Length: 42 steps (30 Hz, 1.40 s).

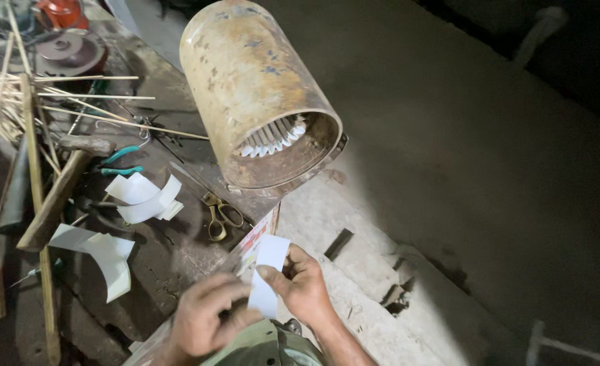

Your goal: The person folds white paper strips around thin sticks and inserts them into a large cylindrical container. They repeat this process multiple times and use scissors to trim the paper ends inside the cylinder.

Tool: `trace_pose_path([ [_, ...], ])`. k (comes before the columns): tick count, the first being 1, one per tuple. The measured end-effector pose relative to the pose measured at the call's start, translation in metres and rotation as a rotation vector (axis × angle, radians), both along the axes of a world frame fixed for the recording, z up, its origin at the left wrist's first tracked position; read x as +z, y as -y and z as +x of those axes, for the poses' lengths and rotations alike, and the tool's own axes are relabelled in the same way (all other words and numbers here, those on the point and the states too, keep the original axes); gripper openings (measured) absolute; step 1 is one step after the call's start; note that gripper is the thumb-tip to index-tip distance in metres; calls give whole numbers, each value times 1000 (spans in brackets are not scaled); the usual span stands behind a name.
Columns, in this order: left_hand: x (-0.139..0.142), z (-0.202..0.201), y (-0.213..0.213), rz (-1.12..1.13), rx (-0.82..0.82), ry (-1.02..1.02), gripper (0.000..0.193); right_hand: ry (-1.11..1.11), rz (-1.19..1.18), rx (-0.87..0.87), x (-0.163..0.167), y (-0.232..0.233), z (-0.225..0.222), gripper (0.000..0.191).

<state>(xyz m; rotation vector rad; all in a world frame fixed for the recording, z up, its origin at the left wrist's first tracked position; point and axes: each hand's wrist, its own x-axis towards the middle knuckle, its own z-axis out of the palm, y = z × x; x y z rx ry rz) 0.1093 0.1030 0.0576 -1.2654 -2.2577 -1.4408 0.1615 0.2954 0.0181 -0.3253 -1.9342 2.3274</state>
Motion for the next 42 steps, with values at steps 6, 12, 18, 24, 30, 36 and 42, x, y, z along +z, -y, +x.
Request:
trace_pose_path([
  [6,7,6,-38,19,305,447,45,-99,-95,267,22,-29,28,47],
  [12,-12,12,-53,212,122,740,22,-113,-205,329,33,-46,33,40],
  [18,-20,23,-66,198,106,837,21,-143,-221,250,26,-64,35,18],
  [24,-9,25,-76,166,-23,774,10,-170,-225,162,5,-71,34,20],
  [30,-1,20,-79,90,-11,643,11,-121,-242,113,-8,-74,32,15],
  [36,-2,13,-77,193,-55,638,14,-139,-174,82,-3,-69,25,13],
  [42,0,-5,-62,58,50,875,21,-224,42,42,15,-57,14,10],
])
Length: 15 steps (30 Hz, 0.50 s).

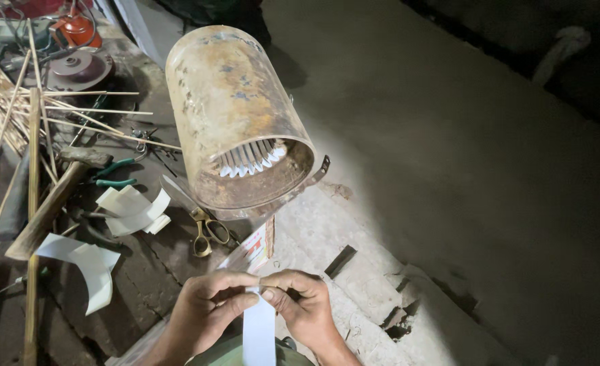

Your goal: The person folds white paper strips around thin sticks and inserts them into a large cylindrical container. They repeat this process multiple times and use scissors to trim the paper ends inside the cylinder.

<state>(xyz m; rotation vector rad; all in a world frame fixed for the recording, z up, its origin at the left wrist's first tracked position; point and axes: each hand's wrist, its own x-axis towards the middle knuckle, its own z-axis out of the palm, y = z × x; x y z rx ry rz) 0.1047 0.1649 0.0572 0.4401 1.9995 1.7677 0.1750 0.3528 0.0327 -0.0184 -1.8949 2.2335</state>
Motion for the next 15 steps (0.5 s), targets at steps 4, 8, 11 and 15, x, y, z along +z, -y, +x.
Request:
trace_pose_path([
  [4,2,-16,16,-8,-41,-23,15,-68,97,-20,11,16,-8,7],
  [8,3,-28,30,131,-87,-73,14,-11,99,-30,19,32,-18,6],
  [11,4,-34,38,157,-93,-232,12,-84,190,-83,24,44,-23,4],
  [15,7,-42,47,85,-155,-186,8,-52,236,-107,32,56,-26,4],
])
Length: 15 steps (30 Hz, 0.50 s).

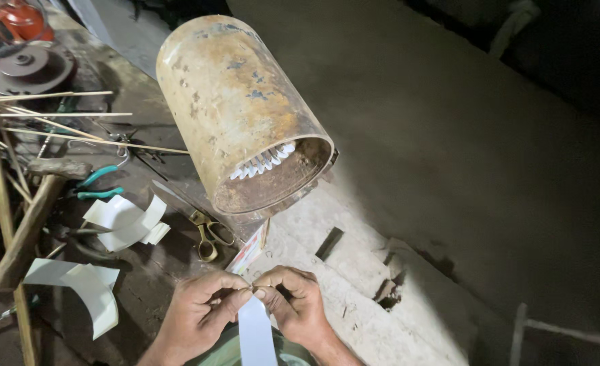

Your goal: The person folds white paper strips around thin sticks and inserts them into a large cylindrical container. They repeat this process multiple times and use scissors to trim the paper ends inside the cylinder.

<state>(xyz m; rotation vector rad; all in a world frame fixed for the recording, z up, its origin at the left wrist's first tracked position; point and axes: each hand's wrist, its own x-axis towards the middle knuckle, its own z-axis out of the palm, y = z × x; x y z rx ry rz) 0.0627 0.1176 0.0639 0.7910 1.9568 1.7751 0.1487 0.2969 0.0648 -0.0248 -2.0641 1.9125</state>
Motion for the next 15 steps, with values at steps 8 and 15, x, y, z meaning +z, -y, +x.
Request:
trace_pose_path([
  [8,2,-12,15,-78,-39,-304,6,-35,257,-19,13,20,-9,8],
  [15,-7,-2,8,-142,282,-629,8,37,431,-197,-2,42,-10,9],
])
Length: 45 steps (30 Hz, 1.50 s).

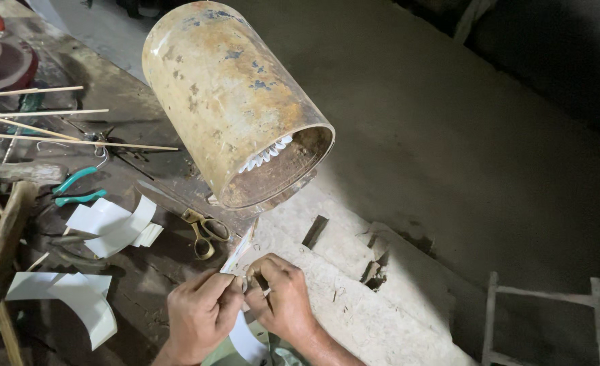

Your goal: The person folds white paper strips around thin sticks and inserts them into a large cylindrical container. They repeat this process multiple times and use scissors to trim the paper ends inside the cylinder.

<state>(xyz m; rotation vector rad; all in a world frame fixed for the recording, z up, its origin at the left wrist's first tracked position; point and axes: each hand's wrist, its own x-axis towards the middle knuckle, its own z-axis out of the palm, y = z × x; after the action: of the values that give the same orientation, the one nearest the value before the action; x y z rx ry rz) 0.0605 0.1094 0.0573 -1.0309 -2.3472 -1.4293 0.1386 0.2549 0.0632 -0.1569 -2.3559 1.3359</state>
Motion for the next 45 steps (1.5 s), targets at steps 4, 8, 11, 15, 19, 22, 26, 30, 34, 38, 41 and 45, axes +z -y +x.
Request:
trace_pose_path([
  [4,-4,-8,12,28,80,-153,9,35,9,-177,-9,-3,-2,12],
  [8,-14,-28,33,65,-122,518,15,115,-614,-5,-12,-20,-1,15],
  [11,-27,-28,34,90,-415,755,17,31,-687,300,-15,-19,3,25],
  [15,-34,-22,27,56,-503,904,21,-49,-637,447,-16,-16,7,18],
  [19,-24,-26,30,-54,-443,786,23,11,-560,377,-13,-19,10,14],
  [22,-12,-29,31,-85,-508,751,22,33,-279,332,-7,-20,15,19],
  [26,3,-28,29,-229,-483,703,21,-14,-35,305,4,-20,20,20],
  [30,11,-25,23,-193,-525,432,19,30,-54,271,14,-21,22,19],
  [34,15,-19,15,-143,-498,302,13,-16,-29,209,17,-21,24,19],
  [38,15,-9,5,-48,-401,108,12,-58,37,102,13,-17,27,16],
  [41,10,1,-4,14,-253,-42,16,-92,170,5,6,-16,24,14],
  [45,-4,4,-6,-18,-87,-270,18,51,231,-233,-3,-24,21,8],
])
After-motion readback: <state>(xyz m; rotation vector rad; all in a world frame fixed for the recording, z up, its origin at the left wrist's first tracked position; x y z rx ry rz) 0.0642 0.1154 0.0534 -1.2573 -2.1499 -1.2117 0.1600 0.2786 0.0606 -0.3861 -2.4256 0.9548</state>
